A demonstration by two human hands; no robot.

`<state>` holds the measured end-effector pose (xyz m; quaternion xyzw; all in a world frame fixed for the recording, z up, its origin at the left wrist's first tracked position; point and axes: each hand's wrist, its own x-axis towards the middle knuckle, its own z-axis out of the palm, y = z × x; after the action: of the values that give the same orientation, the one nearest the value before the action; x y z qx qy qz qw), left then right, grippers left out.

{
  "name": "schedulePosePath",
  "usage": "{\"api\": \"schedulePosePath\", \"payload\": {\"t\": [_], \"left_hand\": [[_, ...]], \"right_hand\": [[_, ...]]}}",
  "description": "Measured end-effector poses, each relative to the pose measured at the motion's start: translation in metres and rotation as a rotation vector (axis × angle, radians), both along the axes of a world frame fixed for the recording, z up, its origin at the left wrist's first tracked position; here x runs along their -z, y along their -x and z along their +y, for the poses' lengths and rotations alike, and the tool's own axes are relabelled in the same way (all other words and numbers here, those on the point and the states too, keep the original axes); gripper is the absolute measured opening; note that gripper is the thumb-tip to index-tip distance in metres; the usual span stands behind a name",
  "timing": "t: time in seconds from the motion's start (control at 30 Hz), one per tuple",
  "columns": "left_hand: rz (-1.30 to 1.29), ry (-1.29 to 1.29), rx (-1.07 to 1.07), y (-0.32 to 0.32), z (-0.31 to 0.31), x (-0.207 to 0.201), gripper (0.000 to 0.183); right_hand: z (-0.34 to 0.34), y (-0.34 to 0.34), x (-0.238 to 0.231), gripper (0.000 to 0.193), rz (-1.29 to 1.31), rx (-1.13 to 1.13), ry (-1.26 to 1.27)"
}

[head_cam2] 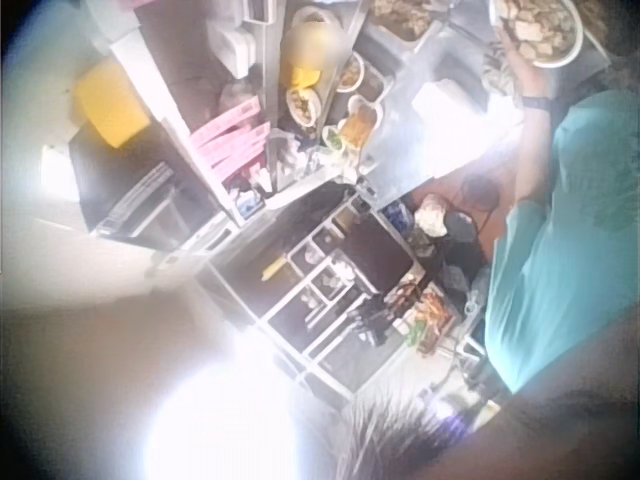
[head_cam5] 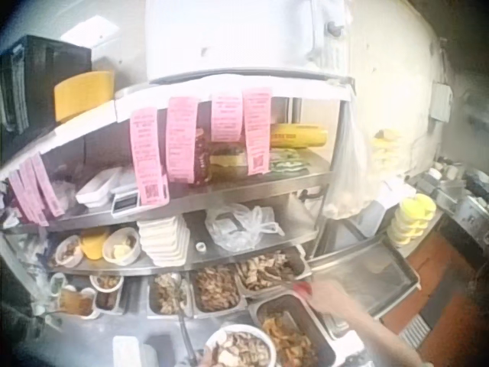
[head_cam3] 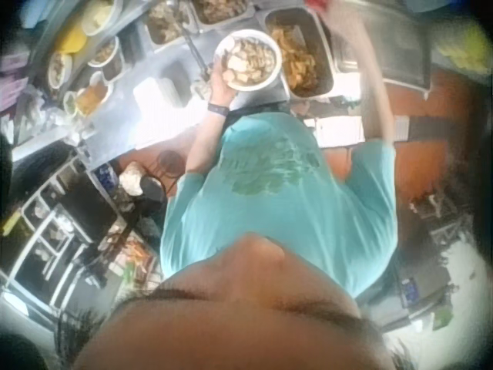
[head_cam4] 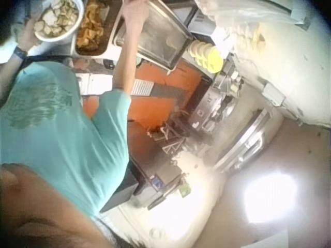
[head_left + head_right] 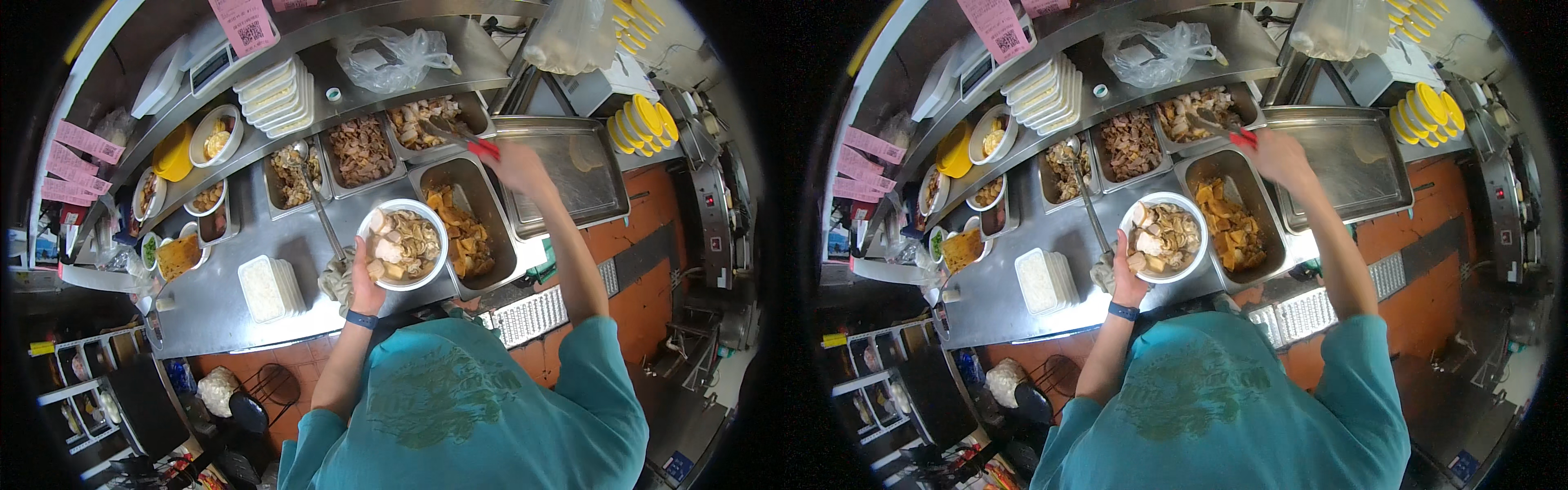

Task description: The person assembles multiple food orders in a commercial kitchen. They scoop cooked items from stainless steel containers into bowls, add sauces and garnishes, place lids on bowls, and pack them into plastic bags. They also handle pink order tickets and use a microwave.

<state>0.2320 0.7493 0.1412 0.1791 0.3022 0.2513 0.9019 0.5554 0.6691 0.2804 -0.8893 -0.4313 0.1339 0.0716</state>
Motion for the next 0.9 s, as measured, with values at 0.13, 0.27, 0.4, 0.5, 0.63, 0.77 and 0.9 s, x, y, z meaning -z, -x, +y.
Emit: {"api": "schedulePosePath", "payload": {"t": [0.13,0.27,0.4,0.5,0.63,0.77,0.9], "left_hand": [[-0.031,0.032,-0.065,-0.008,-0.006,0.002,0.064],[0.022,-0.008,-0.114,-0.011,-0.004,0.008,0.07],[-0.002,0.023,-0.147,-0.015,0.002,0.013,0.068],[-0.025,0.009,-0.152,-0.022,0.008,0.016,0.065],[-0.099,-0.049,-0.086,-0.024,0.01,0.017,0.064],[0.009,0.068,-0.048,-0.006,0.001,0.01,0.065],[0.06,0.04,-0.128,0.034,-0.038,-0.013,0.064]], "right_hand": [[0.114,-0.051,0.091,0.051,0.075,0.042,0.102],[0.125,-0.083,0.127,0.051,0.121,0.032,0.065],[0.056,-0.093,0.108,0.057,0.407,0.073,-0.053],[0.017,-0.083,0.104,0.047,0.819,0.303,-0.171],[0.006,-0.074,0.116,0.054,0.393,0.192,-0.159],[-0.009,-0.06,0.108,0.051,0.089,0.091,-0.206],[-0.071,-0.015,0.064,0.043,0.701,0.235,-0.382]]}}
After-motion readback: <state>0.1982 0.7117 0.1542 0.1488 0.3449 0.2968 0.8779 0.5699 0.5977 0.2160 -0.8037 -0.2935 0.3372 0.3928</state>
